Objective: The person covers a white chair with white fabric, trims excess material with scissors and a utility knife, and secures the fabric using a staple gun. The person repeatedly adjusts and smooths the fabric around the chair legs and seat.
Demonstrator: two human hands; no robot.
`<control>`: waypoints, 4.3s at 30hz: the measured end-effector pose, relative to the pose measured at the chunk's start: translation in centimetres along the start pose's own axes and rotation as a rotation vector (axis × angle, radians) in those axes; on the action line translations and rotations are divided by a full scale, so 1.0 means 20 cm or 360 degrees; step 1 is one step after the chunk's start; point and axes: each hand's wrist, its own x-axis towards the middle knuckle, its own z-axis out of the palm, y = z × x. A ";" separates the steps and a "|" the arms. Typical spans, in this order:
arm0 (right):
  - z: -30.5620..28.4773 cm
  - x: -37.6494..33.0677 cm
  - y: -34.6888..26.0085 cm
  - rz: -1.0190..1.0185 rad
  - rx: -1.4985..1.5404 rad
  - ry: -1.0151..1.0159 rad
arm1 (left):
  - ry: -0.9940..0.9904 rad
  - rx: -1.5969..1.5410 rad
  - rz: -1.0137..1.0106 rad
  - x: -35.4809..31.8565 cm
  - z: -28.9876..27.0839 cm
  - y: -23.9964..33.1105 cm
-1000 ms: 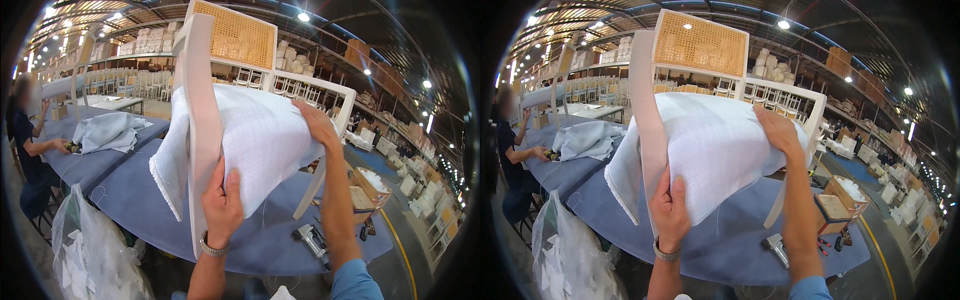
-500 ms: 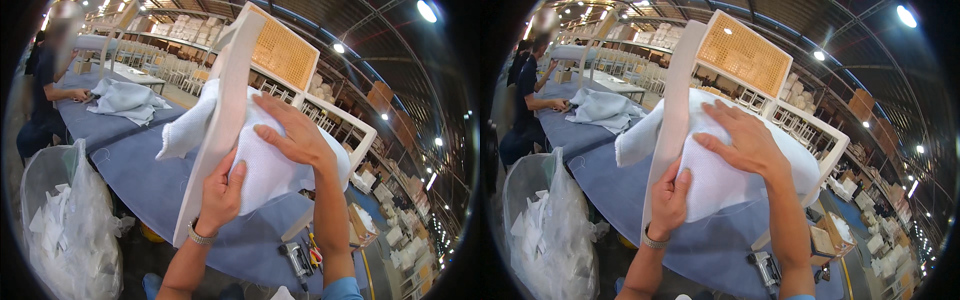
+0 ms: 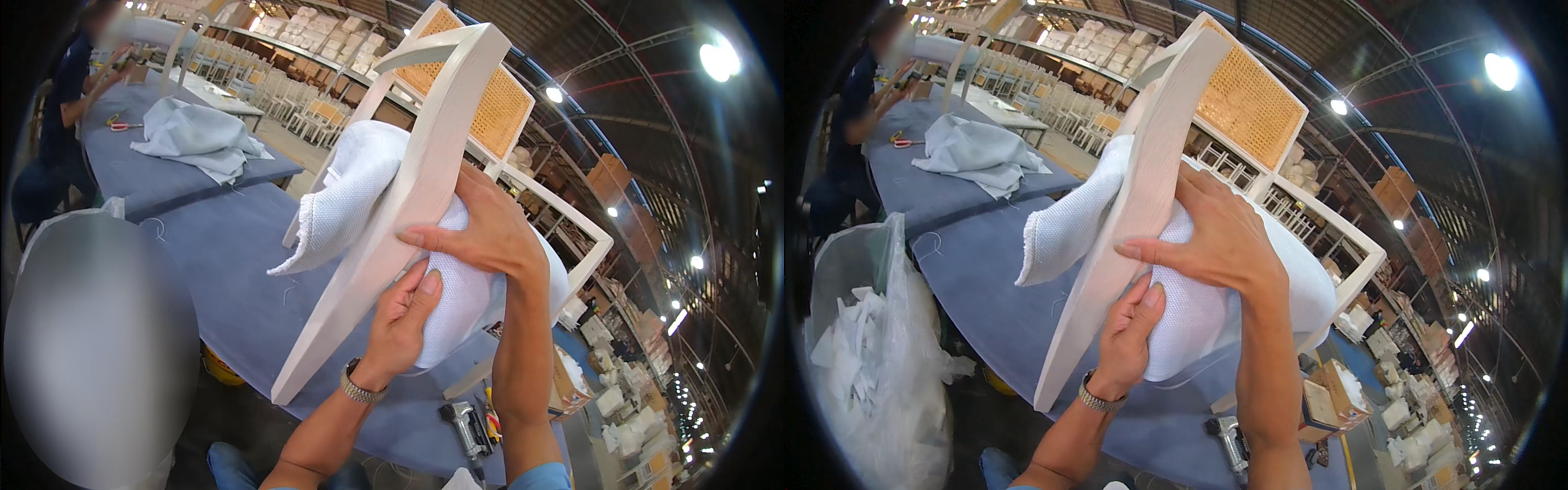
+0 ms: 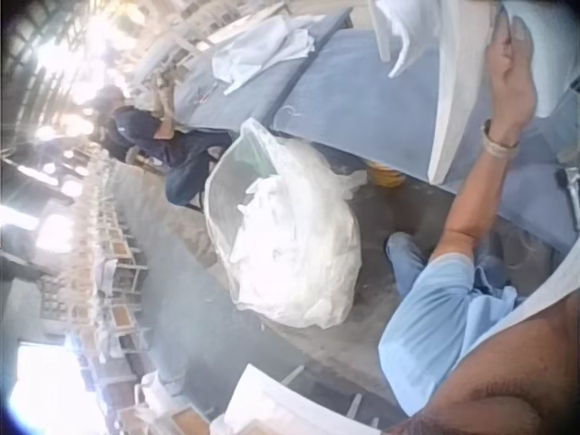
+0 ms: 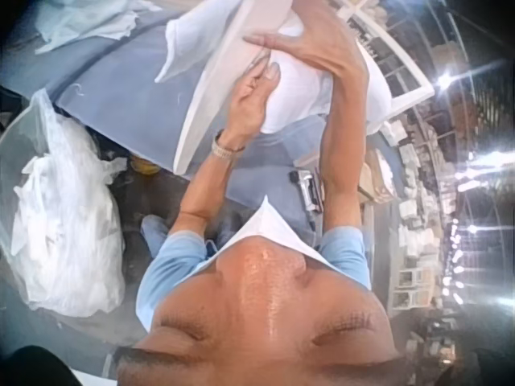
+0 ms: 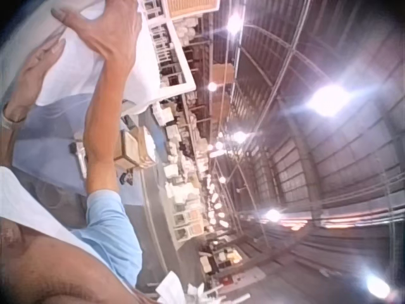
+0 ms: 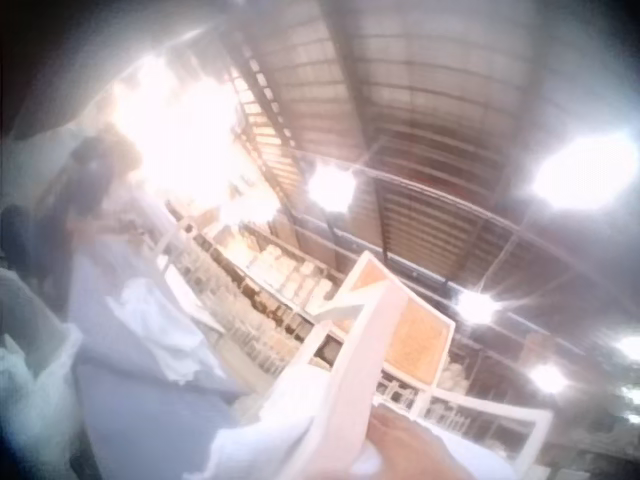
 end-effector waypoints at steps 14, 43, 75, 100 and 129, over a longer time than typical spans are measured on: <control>0.01 -0.01 0.00 0.0052 0.0068 0.0012 | 0.0005 0.1299 0.0244 -0.10 -0.06 0.13; 0.01 -0.03 -0.01 0.0038 -0.0057 -0.0046 | 0.0157 0.0918 0.0233 -0.16 -0.12 0.01; 0.04 -0.05 0.06 -0.0200 0.0164 0.0072 | 0.0531 0.1252 0.0511 -0.11 0.11 0.02; 0.04 -0.07 0.09 -0.0186 -0.0176 -0.0018 | 0.0170 0.1091 0.0204 -0.12 -0.02 0.00; 0.04 -0.06 0.03 -0.0077 -0.0105 -0.0022 | 0.0604 -0.0651 0.0065 -0.14 0.01 -0.16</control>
